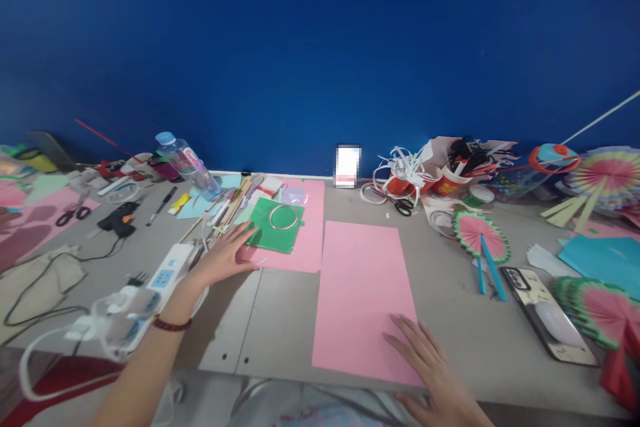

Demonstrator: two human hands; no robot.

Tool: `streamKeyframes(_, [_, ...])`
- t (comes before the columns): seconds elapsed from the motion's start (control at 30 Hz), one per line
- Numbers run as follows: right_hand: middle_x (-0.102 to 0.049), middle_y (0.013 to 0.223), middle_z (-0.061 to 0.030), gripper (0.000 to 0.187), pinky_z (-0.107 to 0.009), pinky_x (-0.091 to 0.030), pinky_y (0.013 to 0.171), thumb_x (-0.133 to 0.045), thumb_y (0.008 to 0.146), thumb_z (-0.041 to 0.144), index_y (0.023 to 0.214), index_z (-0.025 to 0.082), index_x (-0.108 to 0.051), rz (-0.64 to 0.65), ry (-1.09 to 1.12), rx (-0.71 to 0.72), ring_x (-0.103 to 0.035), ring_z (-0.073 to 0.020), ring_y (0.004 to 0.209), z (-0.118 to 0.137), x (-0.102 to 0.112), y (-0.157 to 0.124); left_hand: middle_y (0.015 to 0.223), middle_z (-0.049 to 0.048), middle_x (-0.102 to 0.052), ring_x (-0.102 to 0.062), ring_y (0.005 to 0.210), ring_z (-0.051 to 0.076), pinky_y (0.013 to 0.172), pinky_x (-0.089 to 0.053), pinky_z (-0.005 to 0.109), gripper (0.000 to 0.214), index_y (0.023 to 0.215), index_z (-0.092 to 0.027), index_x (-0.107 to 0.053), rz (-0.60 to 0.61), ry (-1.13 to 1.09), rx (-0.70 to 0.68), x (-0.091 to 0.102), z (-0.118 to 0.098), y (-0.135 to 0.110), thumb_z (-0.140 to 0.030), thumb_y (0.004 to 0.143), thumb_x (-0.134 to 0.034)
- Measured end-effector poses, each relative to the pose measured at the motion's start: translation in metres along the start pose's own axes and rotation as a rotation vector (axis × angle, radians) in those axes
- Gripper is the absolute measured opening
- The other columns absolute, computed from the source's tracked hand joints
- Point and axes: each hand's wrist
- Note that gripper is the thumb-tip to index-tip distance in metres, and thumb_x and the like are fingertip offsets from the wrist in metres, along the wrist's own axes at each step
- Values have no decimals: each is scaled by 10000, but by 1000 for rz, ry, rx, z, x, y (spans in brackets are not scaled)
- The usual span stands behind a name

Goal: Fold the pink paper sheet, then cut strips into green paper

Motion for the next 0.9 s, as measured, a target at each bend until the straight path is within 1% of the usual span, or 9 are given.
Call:
streamKeyframes(0.13, [-205,1570,-51,682,-584,-180,1147,-579,828,453,1457,298,-366,8,-14,-5,-179,-337,1437,0,0,0,1437,91,-473,-452,1304,294,1064,-370,457,605,1324,-245,-528,-91,101,-92,-8,0,-6,-582,823,-553])
streamKeyframes(0.23, [-202,1571,-52,676,-581,-169,1150,-574,832,445,1458,295,-366,9,-15,-9,-174,-334,1439,2,1,-1,1285,95,-616,-589,1154,266,980,-450,422,393,1198,-217,-629,-193,184,-206,-14,1,-6,-441,905,-493])
streamKeyframes(0.3, [-203,1571,-53,672,-580,-168,1151,-573,832,444,1456,296,-370,12,-11,-18,-173,-332,1440,3,1,-1,1178,89,-680,-642,1063,236,926,-485,384,309,1136,-220,-664,-249,211,-268,-16,-1,-8,-320,932,-454])
streamKeyframes(0.37, [-206,1570,-53,668,-575,-167,1153,-574,831,449,1451,297,-379,16,-1,-27,-173,-331,1440,3,2,0,1122,85,-703,-662,1022,212,896,-502,349,327,1125,-226,-672,-270,219,-300,-16,-3,-11,-201,935,-407])
streamKeyframes(0.47, [-209,1569,-58,675,-574,-162,1154,-583,822,453,1448,293,-387,20,18,-28,-174,-337,1438,4,4,1,1183,95,-677,-646,1071,214,920,-499,351,422,1188,-221,-646,-238,224,-260,-14,-6,-13,-105,907,-354])
streamKeyframes(0.53, [-210,1569,-58,682,-583,-162,1151,-592,815,446,1448,297,-386,29,24,-35,-171,-341,1438,5,5,1,1264,89,-631,-617,1131,229,944,-491,375,472,1229,-226,-623,-199,230,-215,-13,-7,-14,-78,884,-337])
streamKeyframes(0.6, [-212,1568,-54,676,-592,-162,1148,-591,815,434,1446,304,-387,35,26,-44,-171,-342,1438,6,5,1,1312,80,-594,-603,1155,238,930,-501,386,522,1247,-233,-613,-175,227,-179,-13,-7,-17,-44,853,-327])
streamKeyframes(0.7, [-213,1568,-47,663,-587,-156,1153,-585,818,424,1443,305,-395,26,40,-42,-173,-339,1438,6,5,1,1317,83,-587,-618,1132,251,884,-526,396,556,1228,-226,-629,-152,227,-137,-15,-6,-26,-13,814,-324])
streamKeyframes(0.9, [-220,1566,-41,660,-587,-164,1152,-590,816,419,1438,303,-403,16,47,-44,-176,-340,1437,5,4,1,1306,87,-593,-636,1105,248,848,-540,379,543,1203,-223,-645,-120,264,-70,-12,-4,-43,-21,803,-338])
Point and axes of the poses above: each hand's wrist, its own y-axis towards the middle knuckle, its own x-axis out of the back of the hand, z = x × y
